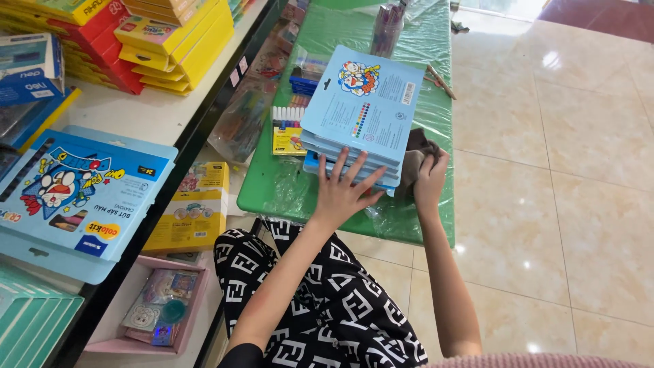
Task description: Sorting and organizing various boxes of crayons, markers, and art supplies on shelves and a table.
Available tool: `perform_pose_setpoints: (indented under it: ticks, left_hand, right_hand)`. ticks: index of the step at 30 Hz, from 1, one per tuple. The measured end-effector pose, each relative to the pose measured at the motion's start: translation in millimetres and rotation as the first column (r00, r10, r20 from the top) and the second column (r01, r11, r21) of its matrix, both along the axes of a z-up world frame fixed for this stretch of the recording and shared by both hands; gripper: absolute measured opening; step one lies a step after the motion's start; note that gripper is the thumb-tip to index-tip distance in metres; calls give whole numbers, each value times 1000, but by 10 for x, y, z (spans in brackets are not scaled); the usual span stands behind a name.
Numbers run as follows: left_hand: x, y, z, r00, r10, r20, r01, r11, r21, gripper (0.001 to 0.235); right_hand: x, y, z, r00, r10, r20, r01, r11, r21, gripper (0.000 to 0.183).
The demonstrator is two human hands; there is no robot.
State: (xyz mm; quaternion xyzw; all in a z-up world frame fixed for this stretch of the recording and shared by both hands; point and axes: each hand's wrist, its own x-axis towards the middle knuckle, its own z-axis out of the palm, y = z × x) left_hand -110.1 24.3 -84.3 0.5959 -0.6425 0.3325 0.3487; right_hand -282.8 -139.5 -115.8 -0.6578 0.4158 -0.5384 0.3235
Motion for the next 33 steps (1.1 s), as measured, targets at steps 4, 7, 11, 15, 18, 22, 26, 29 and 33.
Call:
perform_pose_setpoints:
  ticks: [4, 7, 11, 15, 18, 22, 26, 29, 33]
  left_hand:
    - [55, -36, -158, 1000, -2, 16, 2, 1000, -7, 72]
    - [71, -21, -218, 990, 93, 102, -101, 992, 70, 78]
    - [-25, -38, -248, 969, 188, 161, -182, 982, -49, 79]
    - [-210, -195, -390, 958, 162, 238, -141, 985, -99, 79]
    - [-346, -255, -332, 905, 258, 339, -234, 966, -111, 84]
    - [-377, -361, -375, 954, 176, 243, -141, 978, -153, 76]
    - [-399, -423, -441, 947, 188, 260, -168, 981, -98, 71]
    - [-437, -345, -438, 943, 198, 268, -186, 980, -70, 72]
    - [-552, -167, -85, 997, 1, 81, 1, 1000, -27, 86]
  right_hand:
    - [42, 65, -2, 1000, -17, 12, 17, 999, -42, 28]
    - [40, 154, -2, 999, -40, 28, 42, 997, -58, 30]
    - [27, 130, 38, 997, -7, 83, 10, 1000, -28, 32]
    - [88, -74, 167, 973, 138, 182, -155, 985, 79, 35]
    - [126, -34, 494, 957, 195, 214, -235, 955, 179, 33]
    - [-28, 98, 928, 976, 168, 138, -193, 963, 187, 31]
    - [-252, 187, 1247, 973, 179, 146, -189, 981, 52, 27]
    - [-430, 453, 1656, 955, 204, 218, -213, 977, 22, 21]
    - [-477, 632, 1942, 886, 295, 358, -331, 943, 42, 17]
